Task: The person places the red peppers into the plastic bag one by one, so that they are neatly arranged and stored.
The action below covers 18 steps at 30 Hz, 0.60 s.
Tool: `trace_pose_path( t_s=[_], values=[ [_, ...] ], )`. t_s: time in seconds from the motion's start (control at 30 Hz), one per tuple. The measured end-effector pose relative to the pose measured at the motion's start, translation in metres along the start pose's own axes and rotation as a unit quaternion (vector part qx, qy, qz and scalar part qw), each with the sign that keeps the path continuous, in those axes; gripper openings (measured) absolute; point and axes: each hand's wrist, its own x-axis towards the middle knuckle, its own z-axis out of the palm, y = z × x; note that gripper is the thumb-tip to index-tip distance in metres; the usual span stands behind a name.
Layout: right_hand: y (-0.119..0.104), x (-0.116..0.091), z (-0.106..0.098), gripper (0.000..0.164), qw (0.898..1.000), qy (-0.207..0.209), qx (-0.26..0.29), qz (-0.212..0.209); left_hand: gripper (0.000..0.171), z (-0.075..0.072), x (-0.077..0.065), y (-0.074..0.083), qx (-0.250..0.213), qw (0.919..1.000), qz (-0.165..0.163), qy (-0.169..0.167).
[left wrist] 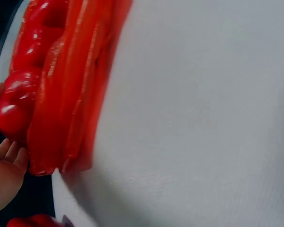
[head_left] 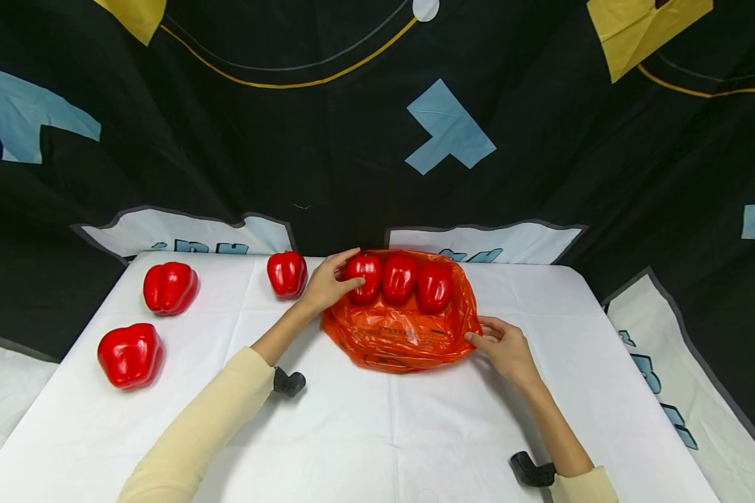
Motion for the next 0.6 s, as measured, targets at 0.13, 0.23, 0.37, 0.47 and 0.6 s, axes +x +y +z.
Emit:
trace_pose_path(
  t_s=[0.13,0.23,0.37,0.47,0.6],
  values=[
    [-0.002,-0.001,0.0,0.05,1.0,0.0,0.002,0.003,0.063,-0.01,-0.006,0.008,-0.003,0.9998,0.019,0.01],
    [-0.003,-0.001,0.0,0.049,1.0,0.002,0.004,0.005,0.061,-0.021,-0.01,0.013,-0.01,0.9991,0.036,0.021],
    [-0.003,-0.001,0.001,0.049,1.0,0.001,0.007,0.004,0.058,-0.038,-0.015,0.015,-0.013,0.9976,0.053,0.043],
    [-0.003,-0.001,0.001,0.049,1.0,-0.002,0.003,0.003,0.056,-0.052,-0.019,0.015,-0.013,0.9967,0.054,0.059],
    [-0.001,-0.001,0.0,0.05,1.0,-0.004,-0.007,0.002,0.055,-0.072,-0.026,0.011,-0.007,0.9957,0.044,0.082]
  ],
)
